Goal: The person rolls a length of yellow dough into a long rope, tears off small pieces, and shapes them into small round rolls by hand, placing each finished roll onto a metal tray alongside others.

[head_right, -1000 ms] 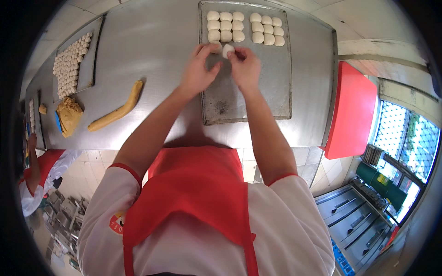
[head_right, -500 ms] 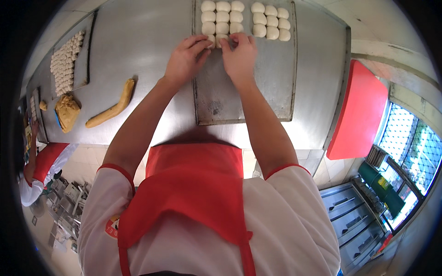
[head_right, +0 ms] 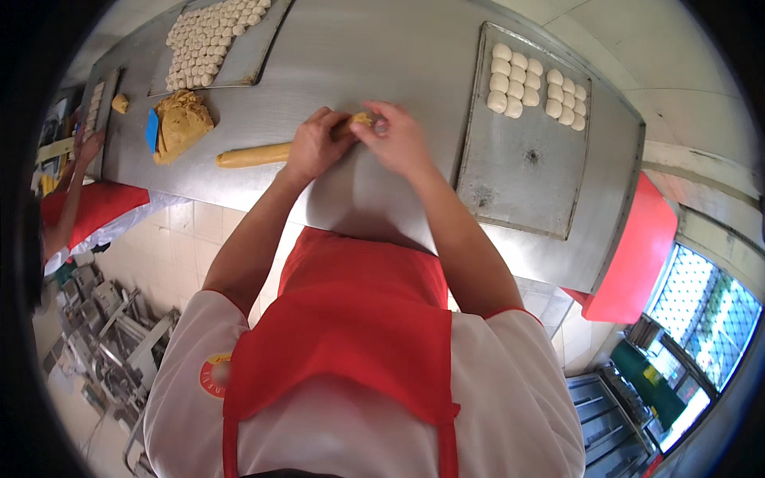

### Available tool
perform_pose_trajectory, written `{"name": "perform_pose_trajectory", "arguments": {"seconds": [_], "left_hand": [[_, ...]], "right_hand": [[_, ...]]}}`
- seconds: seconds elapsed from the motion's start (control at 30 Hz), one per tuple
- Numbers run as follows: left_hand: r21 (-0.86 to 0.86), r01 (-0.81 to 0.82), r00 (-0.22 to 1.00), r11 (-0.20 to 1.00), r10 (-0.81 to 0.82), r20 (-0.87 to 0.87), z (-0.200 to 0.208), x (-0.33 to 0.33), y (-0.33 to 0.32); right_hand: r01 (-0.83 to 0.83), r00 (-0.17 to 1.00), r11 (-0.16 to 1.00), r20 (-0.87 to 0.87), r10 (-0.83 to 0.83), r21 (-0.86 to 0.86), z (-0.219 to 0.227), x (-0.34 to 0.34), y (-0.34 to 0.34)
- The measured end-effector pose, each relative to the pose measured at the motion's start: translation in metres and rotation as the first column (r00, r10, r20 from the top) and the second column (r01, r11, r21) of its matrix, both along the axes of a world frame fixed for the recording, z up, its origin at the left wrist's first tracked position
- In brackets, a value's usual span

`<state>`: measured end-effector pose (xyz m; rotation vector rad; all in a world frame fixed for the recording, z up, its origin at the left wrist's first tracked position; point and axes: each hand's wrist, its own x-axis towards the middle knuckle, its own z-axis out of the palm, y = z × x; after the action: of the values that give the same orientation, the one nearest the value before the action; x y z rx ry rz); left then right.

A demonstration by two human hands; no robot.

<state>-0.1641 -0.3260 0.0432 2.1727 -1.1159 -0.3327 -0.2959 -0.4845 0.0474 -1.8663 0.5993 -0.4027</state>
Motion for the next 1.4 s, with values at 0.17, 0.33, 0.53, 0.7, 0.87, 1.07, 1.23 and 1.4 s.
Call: {"name": "perform_pose_trajectory", "arguments": {"seconds": [0.17, 0.33, 0.53, 0.7, 0.87, 1.07, 1.23, 1.4], "left_hand": [[-0.279, 0.035, 0.998, 0.96, -0.047, -0.036, -0.005, 0.003, 0.011], [-0.27, 0.115, 0.98, 0.956, -0.154, -0.127, -0.001, 0.022, 0.013], [-0.258, 0.1, 0.993, 0.961, -0.079, 0.089, -0.008, 0.086, 0.008], [-0.52, -0.165, 0.945, 0.838, -0.016, -0.325, 0.025, 0.143, 0.033], [-0.223, -0.591, 0.439, 0.775, 0.077, -0.895, 0.014, 0.185, 0.09], [-0.006, -0.563, 0.467, 0.826, 0.312, -0.827, 0.007, 0.174, 0.125], [-0.258, -0.491, 0.211, 0.832, -0.173, -0.962, 0.012, 0.151, 0.115], [-0.167, -0.075, 0.14, 0.983, -0.156, -0.978, 0.036, 0.116, 0.107]], "right_hand": [[0.082, 0.956, 0.996, -0.279, -0.091, -0.046, 0.011, 0.03, 0.031], [0.1, 0.943, 0.972, -0.292, -0.161, -0.211, 0.038, 0.04, 0.042], [0.432, 0.902, 0.901, -0.033, -0.431, 0.041, 0.032, 0.053, 0.0], [0.079, 0.996, 0.966, -0.052, -0.068, 0.245, 0.057, 0.169, 0.047], [-0.156, 0.987, 0.839, -0.053, 0.15, -0.521, 0.014, 0.345, 0.048], [-0.136, 0.989, 0.768, -0.13, 0.069, -0.626, -0.016, 0.4, 0.018], [-0.006, 0.996, 0.998, -0.084, 0.012, 0.067, 0.024, 0.191, 0.014], [0.19, 0.701, 0.979, -0.707, -0.087, 0.068, 0.038, -0.019, 0.062]]}}
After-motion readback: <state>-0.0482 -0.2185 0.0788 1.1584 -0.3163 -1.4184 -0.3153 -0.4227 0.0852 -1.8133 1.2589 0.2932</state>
